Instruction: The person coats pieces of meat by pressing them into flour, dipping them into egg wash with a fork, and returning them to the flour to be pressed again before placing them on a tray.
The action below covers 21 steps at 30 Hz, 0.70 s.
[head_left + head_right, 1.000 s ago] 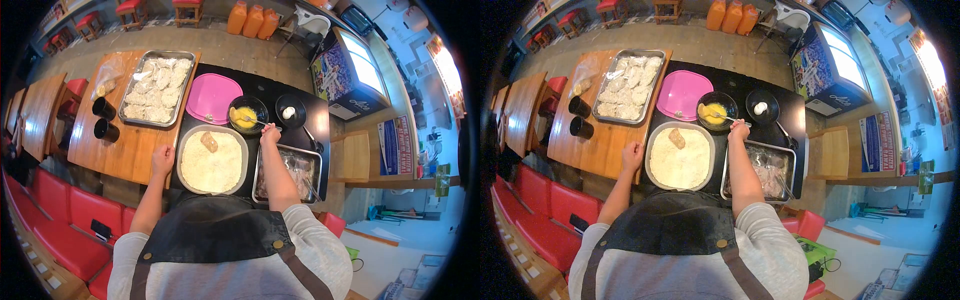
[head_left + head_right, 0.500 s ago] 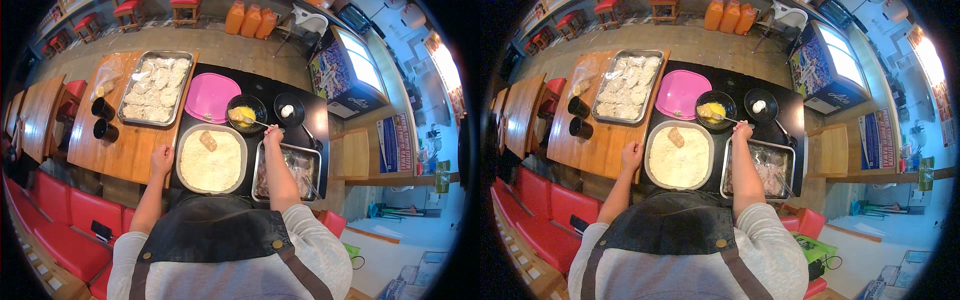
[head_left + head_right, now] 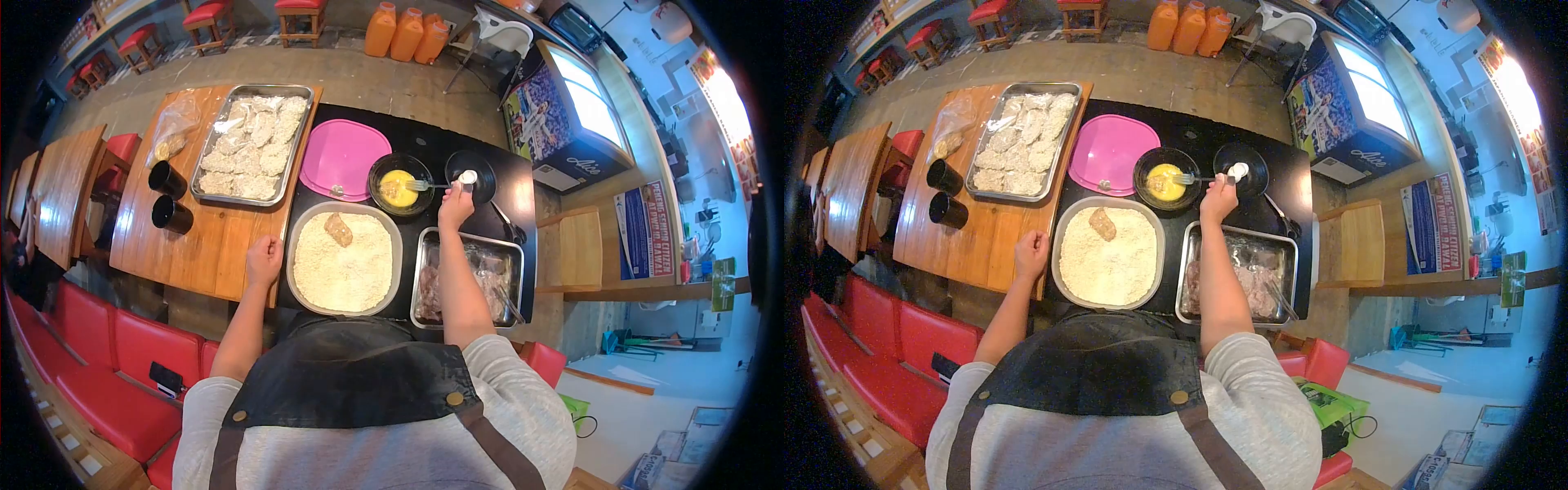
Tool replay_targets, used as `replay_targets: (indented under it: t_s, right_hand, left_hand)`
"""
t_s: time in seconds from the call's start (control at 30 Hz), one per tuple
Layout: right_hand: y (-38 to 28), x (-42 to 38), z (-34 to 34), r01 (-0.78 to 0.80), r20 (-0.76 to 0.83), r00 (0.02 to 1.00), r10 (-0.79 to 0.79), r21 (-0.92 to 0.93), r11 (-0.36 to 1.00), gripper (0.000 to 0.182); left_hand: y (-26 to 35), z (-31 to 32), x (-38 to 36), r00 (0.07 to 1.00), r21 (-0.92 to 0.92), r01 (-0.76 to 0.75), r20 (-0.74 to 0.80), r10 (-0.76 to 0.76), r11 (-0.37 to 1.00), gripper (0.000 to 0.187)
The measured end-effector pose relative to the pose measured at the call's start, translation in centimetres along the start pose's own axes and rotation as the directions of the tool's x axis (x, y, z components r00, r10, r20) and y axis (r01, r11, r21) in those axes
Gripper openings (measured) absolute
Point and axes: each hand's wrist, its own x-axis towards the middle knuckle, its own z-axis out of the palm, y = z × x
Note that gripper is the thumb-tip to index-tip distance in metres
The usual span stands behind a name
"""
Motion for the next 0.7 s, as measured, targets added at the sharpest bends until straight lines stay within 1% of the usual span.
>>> replay_targets:
  t_s: [0.03,0.07,0.1,0.13,0.2,0.23,0.27,0.3,0.33,0.37,0.43,0.47,0.57,0.63,0.7]
  right_hand:
    - [0.1,0.2,0.0,-0.001,0.000,1.000,0.001,-0.001,1.000,0.022]
    - [-0.2,0.4,0.0,0.188,0.007,0.982,-0.188,-0.067,0.980,0.022]
    - [0.2,0.8,0.0,0.371,0.028,0.928,-0.371,-0.130,0.919,0.023]
    - [0.6,1.0,0.0,0.373,0.030,0.928,-0.372,-0.127,0.919,0.023]
    - [1.3,1.3,0.4,0.236,0.027,0.972,-0.235,-0.150,0.960,0.023]
    - [2.0,1.4,0.6,0.239,0.031,0.971,-0.237,-0.145,0.960,0.023]
    - [2.7,1.5,0.8,-0.024,0.013,1.000,0.025,-0.056,0.998,0.023]
    - [2.8,1.4,0.9,-0.288,0.019,0.958,0.287,0.035,0.957,0.024]
    - [3.0,1.1,0.9,-0.447,0.087,0.894,0.440,0.234,0.863,0.023]
    - [3.2,0.7,1.3,-0.447,0.087,0.894,0.439,0.238,0.862,0.023]
    - [5.0,0.2,2.3,-0.633,0.161,0.767,0.621,0.347,0.692,0.021]
    - [5.8,0.0,2.6,-0.654,0.165,0.740,0.652,0.404,0.640,0.022]
    - [5.5,-0.5,2.5,-0.652,0.196,0.744,0.638,0.421,0.631,0.020]
    - [5.3,-0.3,2.2,-0.646,0.183,0.746,0.641,0.434,0.628,0.021]
    - [5.0,-0.1,1.6,-0.630,0.129,0.732,0.669,0.501,0.593,0.022]
  left_hand:
    - [0.0,0.0,0.0,1.000,0.000,0.008,0.013,-0.008,1.000,0.009]
    - [-0.1,0.0,-0.1,1.000,0.000,0.008,0.014,-0.008,1.000,0.009]
    - [0.0,0.0,-0.1,1.000,-0.005,0.000,0.000,0.000,1.000,0.009]
    - [0.0,0.1,0.0,1.000,-0.009,-0.009,-0.016,0.009,1.000,0.009]
    - [0.3,0.0,0.0,1.000,-0.025,0.004,-0.023,-0.005,1.000,0.009]
    - [0.4,0.0,-0.1,1.000,-0.042,0.017,-0.023,-0.018,0.999,0.010]
    - [0.3,-0.1,-0.1,0.999,-0.040,0.018,-0.029,-0.019,0.999,0.010]
    - [0.1,0.0,-0.1,1.000,-0.015,0.017,-0.012,-0.017,1.000,0.010]
    - [-0.1,0.0,0.0,1.000,0.010,0.014,0.006,-0.014,1.000,0.010]
    - [-0.3,0.1,0.1,1.000,0.012,0.011,0.005,-0.011,1.000,0.010]
    - [-0.4,0.1,0.0,1.000,0.016,0.013,0.018,-0.013,1.000,0.011]
    - [-0.4,0.2,0.0,1.000,0.016,0.010,0.021,-0.010,1.000,0.011]
    - [-0.4,0.2,0.0,1.000,0.019,-0.003,0.011,0.003,1.000,0.010]
    - [-0.3,0.2,-0.1,0.998,-0.005,0.051,0.027,-0.051,0.999,0.008]
    - [-0.3,0.2,-0.1,0.999,-0.006,0.035,0.014,-0.035,0.999,0.008]
